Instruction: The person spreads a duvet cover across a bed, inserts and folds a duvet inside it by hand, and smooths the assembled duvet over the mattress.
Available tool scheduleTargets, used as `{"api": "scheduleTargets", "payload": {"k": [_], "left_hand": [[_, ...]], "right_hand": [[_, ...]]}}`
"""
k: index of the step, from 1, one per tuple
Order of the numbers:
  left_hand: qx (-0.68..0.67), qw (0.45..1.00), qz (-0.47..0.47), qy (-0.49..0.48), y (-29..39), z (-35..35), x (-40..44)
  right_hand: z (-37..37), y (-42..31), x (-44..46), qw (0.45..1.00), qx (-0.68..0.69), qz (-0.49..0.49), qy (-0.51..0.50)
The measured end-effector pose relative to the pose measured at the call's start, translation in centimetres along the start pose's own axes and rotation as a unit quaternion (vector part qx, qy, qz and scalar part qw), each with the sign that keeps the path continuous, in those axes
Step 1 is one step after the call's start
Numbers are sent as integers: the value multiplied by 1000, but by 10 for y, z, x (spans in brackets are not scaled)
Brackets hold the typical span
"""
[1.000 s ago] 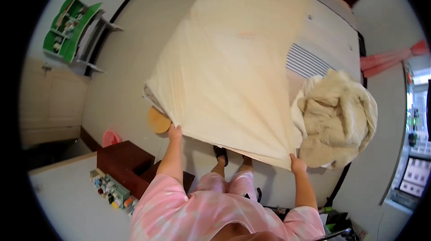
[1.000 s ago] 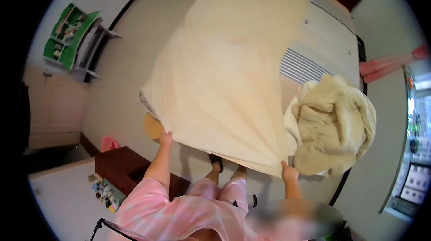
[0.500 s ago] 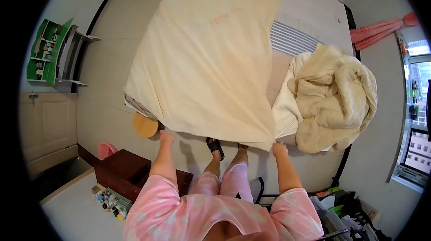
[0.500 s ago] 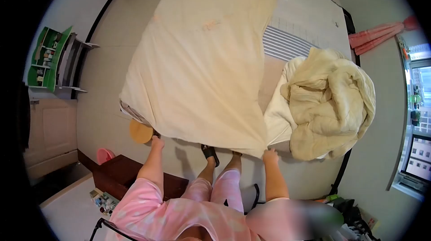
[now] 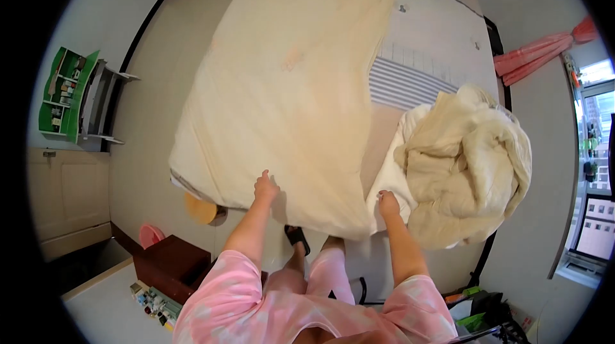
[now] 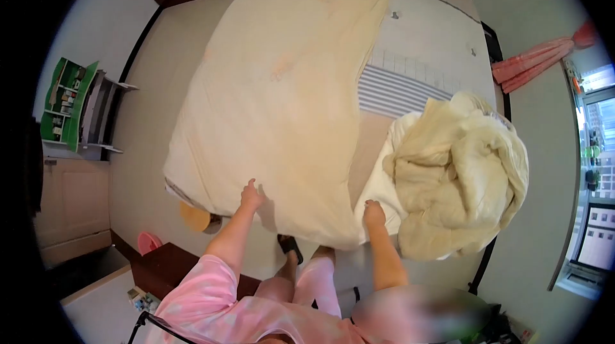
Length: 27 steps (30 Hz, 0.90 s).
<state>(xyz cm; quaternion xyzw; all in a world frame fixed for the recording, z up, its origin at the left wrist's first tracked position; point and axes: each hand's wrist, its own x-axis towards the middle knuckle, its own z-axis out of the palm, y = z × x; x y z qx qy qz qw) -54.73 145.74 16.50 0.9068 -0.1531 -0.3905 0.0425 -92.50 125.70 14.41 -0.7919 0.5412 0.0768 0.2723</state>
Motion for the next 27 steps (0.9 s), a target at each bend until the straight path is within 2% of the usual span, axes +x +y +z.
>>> {"api": "scheduleTargets", "payload": {"k": [5, 9, 12, 14, 16, 18, 19, 20, 22, 23, 26, 27], "left_hand": [[66, 997, -7, -48, 96, 13, 41], [109, 988, -87, -73, 141, 31, 93], [83, 967, -140, -198, 166, 26, 113], [89, 965, -135, -205, 164, 35, 123], [96, 961, -138, -219, 163, 38, 127], [97, 957, -143, -232, 170, 32, 127], [167, 947, -96, -255, 156, 49, 141], [237, 930, -49, -276, 130, 76, 158], [270, 923, -15, -272, 109, 92, 165], [236, 939, -28, -249, 106, 95, 166], [139, 959, -75, -234, 135, 62, 149], [107, 961, -89, -237, 151, 42, 139]], "right_hand": [[-26, -16, 107, 997, 45, -33, 50], [-50, -34, 208, 986, 139, -29, 89], [-52, -46, 290, 972, 203, -33, 114], [-64, -66, 336, 962, 247, -4, 114], [-33, -53, 403, 909, 403, 26, 105], [-29, -65, 441, 938, 321, 13, 134], [-29, -75, 461, 948, 280, 3, 149], [-18, -74, 488, 948, 284, 21, 141], [20, -67, 541, 945, 295, 57, 127], [-22, -116, 518, 941, 300, 95, 122], [-14, -136, 537, 967, 207, 53, 137], [-10, -134, 545, 962, 190, 68, 183]]}}
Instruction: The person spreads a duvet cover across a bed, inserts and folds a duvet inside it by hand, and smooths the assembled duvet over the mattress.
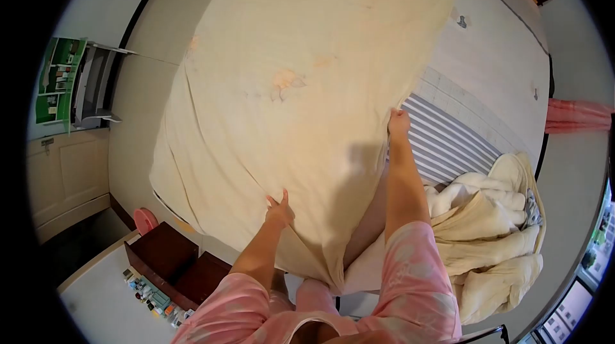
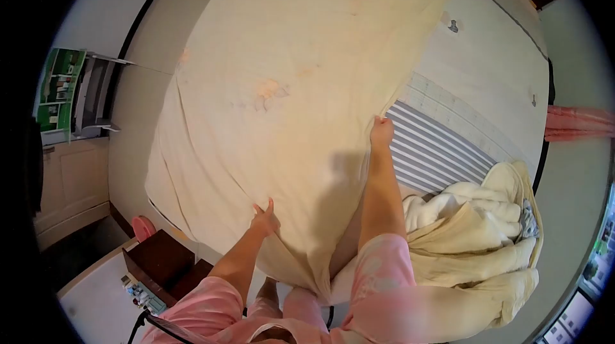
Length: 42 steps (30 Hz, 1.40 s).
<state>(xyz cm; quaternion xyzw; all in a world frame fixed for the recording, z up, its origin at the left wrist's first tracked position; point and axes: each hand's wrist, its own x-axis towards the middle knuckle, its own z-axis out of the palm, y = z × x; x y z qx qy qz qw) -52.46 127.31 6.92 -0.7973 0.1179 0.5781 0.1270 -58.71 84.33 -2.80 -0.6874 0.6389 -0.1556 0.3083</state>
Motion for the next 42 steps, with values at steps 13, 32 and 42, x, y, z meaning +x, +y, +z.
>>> {"api": "scheduleTargets", "payload": {"k": [13, 32, 42], "left_hand": [[40, 999, -10, 14, 4, 4, 0], [49, 997, 19, 48, -3, 7, -1], [37, 997, 29, 60, -13, 18, 14]], "right_hand": [[-78, 85, 21, 905, 404, 136, 0], [-95, 138, -192, 953, 199, 215, -73], [-141, 140, -367, 961, -2, 255, -104]]}}
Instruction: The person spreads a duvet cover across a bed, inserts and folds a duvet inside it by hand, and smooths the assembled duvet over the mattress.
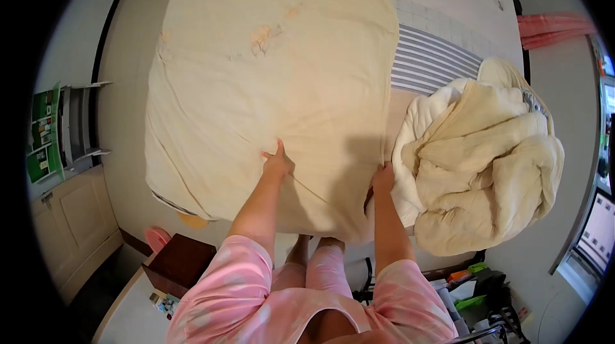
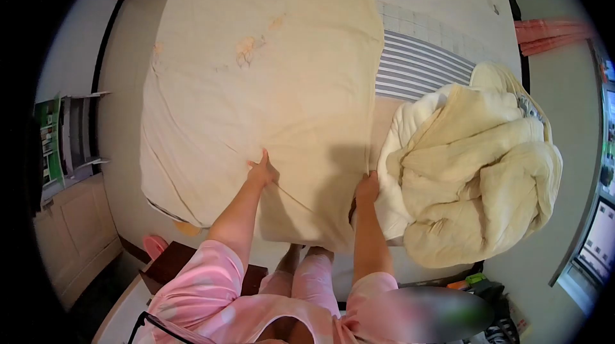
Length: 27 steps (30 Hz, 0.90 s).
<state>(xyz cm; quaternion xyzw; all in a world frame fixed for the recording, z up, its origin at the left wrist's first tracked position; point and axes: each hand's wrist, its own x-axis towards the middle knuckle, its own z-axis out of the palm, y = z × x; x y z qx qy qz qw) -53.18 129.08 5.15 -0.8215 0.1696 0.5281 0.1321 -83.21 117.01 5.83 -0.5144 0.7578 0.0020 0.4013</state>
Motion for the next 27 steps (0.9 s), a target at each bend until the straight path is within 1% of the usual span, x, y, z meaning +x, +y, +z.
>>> {"api": "scheduleTargets", "payload": {"k": [2, 3, 5, 7, 8, 9, 11, 12, 13, 15, 18, 21, 24, 27], "left_hand": [[4, 1000, 2, -11, -1, 0, 1], [17, 1000, 19, -14, -1, 0, 7], [59, 996, 66, -15, -7, 2, 18], [53, 992, 114, -4, -24, 3, 31], [20, 991, 131, 3, -39, 4, 36], [-14, 989, 148, 10, -50, 2, 36], [-62, 988, 143, 0, -60, -11, 30], [-86, 986, 139, -6, -58, -20, 24], [-63, 987, 141, 38, -52, -25, 20], [-19, 982, 140, 129, -23, -40, 6], [-22, 952, 164, 257, 34, -64, -9], [16, 923, 222, 315, 99, -94, -5], [57, 916, 234, 321, 169, -124, -2], [62, 891, 278, 353, 226, -149, 34]], "right_hand": [[12, -8, -10, 998, 14, 0, 56], [12, -4, -12, 997, -72, -9, 9], [17, 11, -18, 966, -243, -32, -78], [25, 39, -8, 972, -223, -72, 14], [24, 43, -5, 971, -213, -89, 60], [15, 31, -9, 978, -178, -92, 61], [-5, 4, -15, 987, -110, -103, 61], [-14, -8, -16, 979, -115, -152, 73], [-18, -13, -11, 973, -114, -187, 78], [-24, -28, 13, 956, -110, -259, 88], [-33, -56, 53, 941, -94, -322, 37], [-27, -92, 105, 915, -178, -361, 10], [-26, -152, 148, 903, -261, -339, -21], [-21, -203, 189, 879, -244, -408, 41]]}}
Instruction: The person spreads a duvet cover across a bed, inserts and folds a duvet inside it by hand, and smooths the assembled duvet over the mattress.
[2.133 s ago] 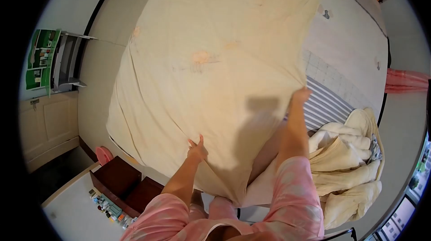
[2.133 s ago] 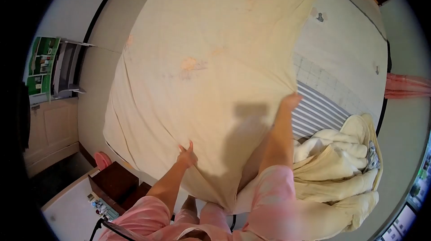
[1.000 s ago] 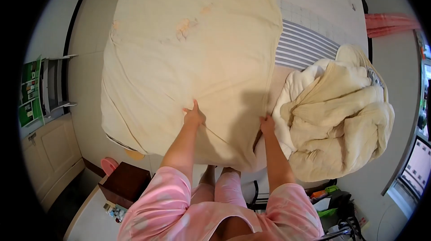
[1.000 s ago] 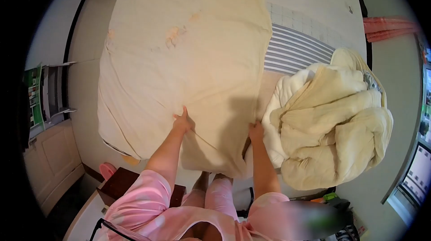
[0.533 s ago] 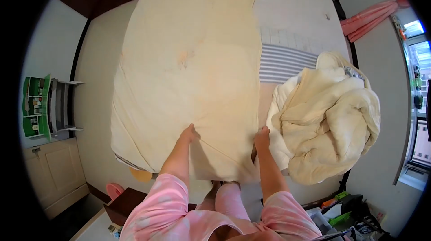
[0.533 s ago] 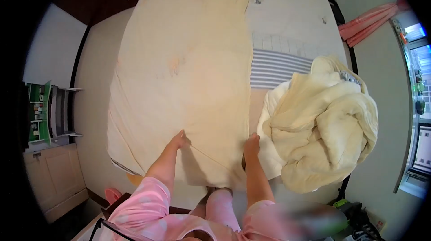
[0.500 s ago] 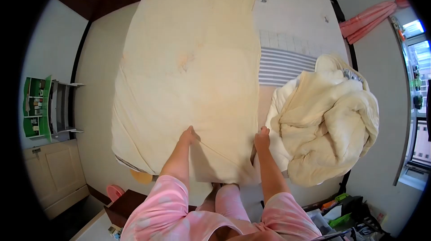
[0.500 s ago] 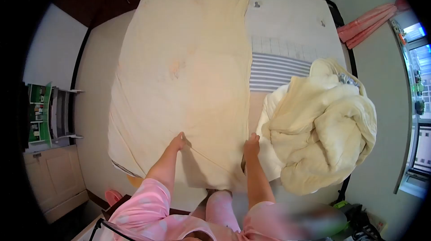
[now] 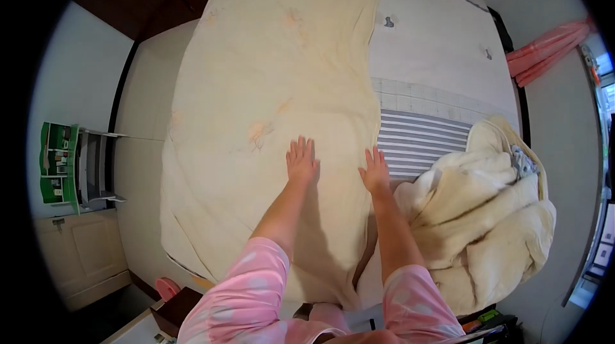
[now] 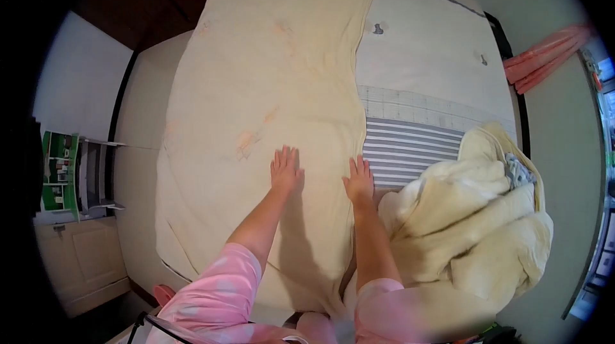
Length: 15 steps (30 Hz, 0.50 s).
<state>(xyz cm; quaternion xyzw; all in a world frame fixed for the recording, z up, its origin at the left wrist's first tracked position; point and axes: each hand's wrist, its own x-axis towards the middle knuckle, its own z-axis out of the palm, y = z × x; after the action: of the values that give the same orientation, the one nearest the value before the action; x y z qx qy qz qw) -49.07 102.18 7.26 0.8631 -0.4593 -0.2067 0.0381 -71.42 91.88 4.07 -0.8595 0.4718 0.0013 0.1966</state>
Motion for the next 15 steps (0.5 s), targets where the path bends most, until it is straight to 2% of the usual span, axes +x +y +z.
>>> {"api": "scheduleTargets", "payload": {"k": [3, 6, 13, 15], "left_hand": [[21, 998, 3, 64, 20, 7, 70], [30, 991, -34, 122, 18, 24, 138], [37, 986, -46, 156, 11, 55, 162], [32, 986, -48, 159, 10, 57, 163]], "right_hand": [[-4, 4, 33, 999, -9, 13, -47], [26, 13, 36, 999, -47, -9, 21], [28, 18, 42, 998, -42, -27, 30], [23, 23, 65, 997, -12, 9, 73]]}}
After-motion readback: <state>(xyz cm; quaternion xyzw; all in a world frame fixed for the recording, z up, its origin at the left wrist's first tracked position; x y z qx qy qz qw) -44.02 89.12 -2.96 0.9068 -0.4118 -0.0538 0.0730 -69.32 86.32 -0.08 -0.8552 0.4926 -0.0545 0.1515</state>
